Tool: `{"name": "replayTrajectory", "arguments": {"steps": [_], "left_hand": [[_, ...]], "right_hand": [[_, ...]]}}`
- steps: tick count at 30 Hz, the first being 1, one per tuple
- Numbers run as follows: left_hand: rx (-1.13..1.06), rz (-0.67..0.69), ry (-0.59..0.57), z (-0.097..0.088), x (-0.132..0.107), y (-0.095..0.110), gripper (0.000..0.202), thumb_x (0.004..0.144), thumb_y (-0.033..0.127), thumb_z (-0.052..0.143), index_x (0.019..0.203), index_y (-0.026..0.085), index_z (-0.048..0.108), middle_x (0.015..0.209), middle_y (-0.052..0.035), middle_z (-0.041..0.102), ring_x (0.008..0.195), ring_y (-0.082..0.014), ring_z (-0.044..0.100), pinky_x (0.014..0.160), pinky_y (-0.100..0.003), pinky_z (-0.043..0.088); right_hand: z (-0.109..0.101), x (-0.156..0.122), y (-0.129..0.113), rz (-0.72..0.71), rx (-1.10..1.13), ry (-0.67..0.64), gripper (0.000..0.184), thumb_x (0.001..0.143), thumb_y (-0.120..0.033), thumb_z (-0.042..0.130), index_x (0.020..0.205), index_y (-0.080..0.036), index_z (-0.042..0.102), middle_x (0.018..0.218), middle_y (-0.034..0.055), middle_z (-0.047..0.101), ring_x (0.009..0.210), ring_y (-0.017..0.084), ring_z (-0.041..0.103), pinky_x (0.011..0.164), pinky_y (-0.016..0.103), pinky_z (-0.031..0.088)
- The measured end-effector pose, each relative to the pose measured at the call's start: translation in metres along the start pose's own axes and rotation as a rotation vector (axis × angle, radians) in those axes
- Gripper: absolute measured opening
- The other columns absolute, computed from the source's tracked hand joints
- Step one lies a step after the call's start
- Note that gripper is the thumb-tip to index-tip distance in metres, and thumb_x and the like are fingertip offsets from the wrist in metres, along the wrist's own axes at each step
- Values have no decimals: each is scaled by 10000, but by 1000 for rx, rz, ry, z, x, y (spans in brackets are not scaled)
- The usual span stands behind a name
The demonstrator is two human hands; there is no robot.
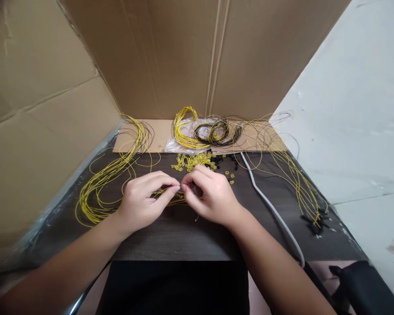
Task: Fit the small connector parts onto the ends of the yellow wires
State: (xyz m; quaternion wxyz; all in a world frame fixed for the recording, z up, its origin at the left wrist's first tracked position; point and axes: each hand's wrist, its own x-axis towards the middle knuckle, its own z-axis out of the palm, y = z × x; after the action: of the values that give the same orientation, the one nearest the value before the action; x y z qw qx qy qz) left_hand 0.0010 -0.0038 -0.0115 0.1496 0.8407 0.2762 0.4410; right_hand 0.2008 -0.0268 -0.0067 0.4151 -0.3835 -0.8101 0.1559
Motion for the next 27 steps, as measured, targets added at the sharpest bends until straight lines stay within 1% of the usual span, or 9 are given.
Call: {"name": "replayTrajectory", "arguments": {"steps": [3, 6, 8, 11, 13, 19, 27], "left_hand": [[-6, -19, 10, -1, 0, 1, 65, 868, 146, 678, 927, 171, 675, 869, -3, 719, 787, -96, 671, 763, -204, 534], [16, -41, 35, -2, -1, 0, 246, 841, 191, 724, 1077, 175, 657, 929, 0, 732, 792, -85, 693, 781, -183, 553], [64, -11, 34, -3, -2, -2, 297, 830, 202, 739, 1110, 171, 644, 928, 0, 735, 783, -86, 700, 780, -183, 554], [146, 92, 39, -3, -1, -3, 191, 828, 184, 738, 1001, 169, 660, 902, -4, 744, 789, -106, 705, 765, -203, 545], [169, 128, 50, -3, -1, -3, 139, 833, 163, 728, 958, 171, 666, 901, -7, 751, 787, -112, 704, 756, -211, 540], [147, 90, 61, -3, -1, -3, 116, 841, 146, 714, 952, 160, 681, 890, -14, 748, 778, -112, 697, 754, -218, 535], [86, 87, 23, -3, 1, -3, 74, 857, 123, 683, 922, 156, 671, 863, -14, 732, 764, -102, 676, 740, -214, 529]], "right_hand": [[0, 0, 0, -11, 20, 20, 37, 890, -146, 587, 892, -182, 587, 783, 26, 563, 688, 127, 501, 621, 282, 426], [-1, 0, 1, -25, 39, 62, 43, 881, -136, 597, 876, -174, 579, 772, 24, 560, 675, 122, 493, 612, 279, 415], [-2, 0, 2, -17, 48, 72, 48, 879, -131, 600, 870, -172, 577, 771, 22, 563, 676, 121, 497, 618, 279, 417], [-2, 0, 2, 8, 60, 66, 50, 885, -136, 600, 866, -175, 576, 768, 18, 562, 674, 120, 496, 619, 278, 418], [-2, 0, 2, 18, 64, 62, 49, 890, -141, 598, 869, -177, 574, 774, 18, 562, 675, 120, 493, 617, 277, 415], [-2, 0, 1, 19, 57, 47, 49, 900, -136, 585, 886, -177, 562, 804, 24, 563, 698, 123, 489, 635, 280, 415], [-1, 0, 2, 9, 50, 25, 56, 909, -125, 563, 902, -177, 543, 830, 27, 548, 727, 126, 488, 653, 278, 413]]}}
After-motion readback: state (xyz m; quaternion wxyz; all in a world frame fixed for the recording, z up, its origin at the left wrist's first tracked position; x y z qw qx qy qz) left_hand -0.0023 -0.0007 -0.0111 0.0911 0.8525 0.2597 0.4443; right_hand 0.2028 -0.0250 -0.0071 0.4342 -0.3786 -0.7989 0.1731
